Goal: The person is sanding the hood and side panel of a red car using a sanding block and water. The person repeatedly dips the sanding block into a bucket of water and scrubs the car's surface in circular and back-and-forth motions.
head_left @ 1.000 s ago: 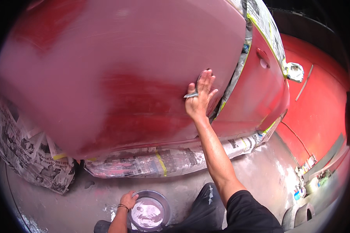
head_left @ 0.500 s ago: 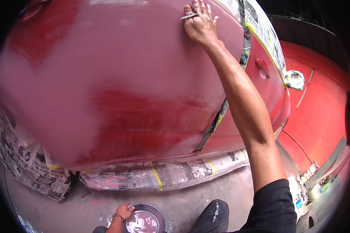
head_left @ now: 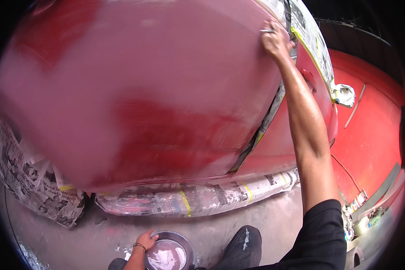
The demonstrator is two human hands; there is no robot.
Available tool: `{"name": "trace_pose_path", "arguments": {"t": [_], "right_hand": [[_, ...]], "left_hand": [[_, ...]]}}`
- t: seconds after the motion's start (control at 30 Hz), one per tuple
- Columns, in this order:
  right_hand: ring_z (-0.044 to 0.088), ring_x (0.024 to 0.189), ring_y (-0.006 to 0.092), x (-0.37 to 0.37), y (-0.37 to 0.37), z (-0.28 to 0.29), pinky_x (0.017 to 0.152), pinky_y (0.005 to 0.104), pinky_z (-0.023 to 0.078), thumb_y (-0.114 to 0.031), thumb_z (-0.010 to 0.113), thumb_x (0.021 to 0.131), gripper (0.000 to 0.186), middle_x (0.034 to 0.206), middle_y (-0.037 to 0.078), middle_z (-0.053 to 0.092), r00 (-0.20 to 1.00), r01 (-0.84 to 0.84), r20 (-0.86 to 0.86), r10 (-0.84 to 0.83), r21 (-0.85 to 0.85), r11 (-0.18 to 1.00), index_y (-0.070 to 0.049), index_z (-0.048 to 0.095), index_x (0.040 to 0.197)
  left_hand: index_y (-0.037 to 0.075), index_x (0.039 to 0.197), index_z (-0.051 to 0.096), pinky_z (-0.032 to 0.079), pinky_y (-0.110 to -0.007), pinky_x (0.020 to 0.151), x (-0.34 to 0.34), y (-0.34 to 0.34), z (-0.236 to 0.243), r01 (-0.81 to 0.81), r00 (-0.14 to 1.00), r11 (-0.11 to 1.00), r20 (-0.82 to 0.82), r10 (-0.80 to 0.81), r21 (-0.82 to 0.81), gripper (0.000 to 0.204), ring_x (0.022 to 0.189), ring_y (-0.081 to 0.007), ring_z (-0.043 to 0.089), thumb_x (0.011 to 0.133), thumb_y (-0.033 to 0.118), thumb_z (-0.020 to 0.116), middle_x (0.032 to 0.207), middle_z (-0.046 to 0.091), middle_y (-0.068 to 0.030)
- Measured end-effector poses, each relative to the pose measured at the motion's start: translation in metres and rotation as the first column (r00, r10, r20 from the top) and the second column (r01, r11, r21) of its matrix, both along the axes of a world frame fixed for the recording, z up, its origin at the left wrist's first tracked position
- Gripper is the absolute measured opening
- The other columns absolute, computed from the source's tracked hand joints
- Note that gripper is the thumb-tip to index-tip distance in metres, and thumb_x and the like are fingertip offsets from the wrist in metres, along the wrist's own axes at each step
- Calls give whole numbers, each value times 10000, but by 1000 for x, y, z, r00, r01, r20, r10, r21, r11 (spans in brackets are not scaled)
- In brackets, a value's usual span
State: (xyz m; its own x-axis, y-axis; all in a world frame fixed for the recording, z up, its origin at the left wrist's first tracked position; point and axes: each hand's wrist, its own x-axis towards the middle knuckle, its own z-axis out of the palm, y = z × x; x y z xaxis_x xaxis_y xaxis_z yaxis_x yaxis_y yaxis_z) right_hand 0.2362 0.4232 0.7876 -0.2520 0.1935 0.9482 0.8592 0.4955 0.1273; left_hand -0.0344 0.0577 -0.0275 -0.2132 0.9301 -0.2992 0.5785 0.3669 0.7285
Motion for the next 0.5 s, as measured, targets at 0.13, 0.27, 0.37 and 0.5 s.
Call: {"name": "trace_pose_path", "arguments": {"t": [0.13, 0.27, 0.37, 0.5], "right_hand": [[156, 1646, 364, -20, -5, 12, 1346, 515, 109, -454, 275, 1103, 687, 1774, 143, 227, 989, 36, 148, -18, -119, 992, -109, 274, 1697], [150, 1655, 314, -101, -72, -40, 1297, 691, 47, -499, 248, 1123, 684, 1798, 63, 176, 992, -127, 29, 126, 37, 991, -155, 233, 1714], [159, 1654, 305, -23, -35, -23, 1283, 716, 67, -532, 224, 1125, 708, 1804, 39, 156, 999, -1, -46, 0, -35, 999, -156, 189, 1724], [169, 1649, 343, -67, -61, -52, 1267, 733, 125, -493, 285, 1127, 684, 1793, 78, 194, 999, -30, 46, 27, 61, 998, -142, 217, 1710]], "left_hand": [[100, 1482, 611, 514, -473, 1094, 4, 1, -9, 5, 1000, 1000, 19, -5, 26, 652, 1266, -414, 662, 972, 496, 698, 1351, 701, -242], [101, 1476, 615, 523, -483, 1075, -8, -9, 9, -49, 999, 998, 15, 49, -28, 648, 1225, -419, 680, 969, 496, 698, 1305, 722, -238], [100, 1472, 618, 532, -489, 1058, 1, 3, -5, -10, 999, 998, -31, 12, 68, 644, 1175, -420, 700, 968, 493, 704, 1238, 743, -247], [96, 1472, 617, 528, -480, 1073, 2, 3, -2, 4, 1000, 1000, -21, -5, -16, 649, 1209, -417, 691, 970, 499, 700, 1291, 726, -248]]}}
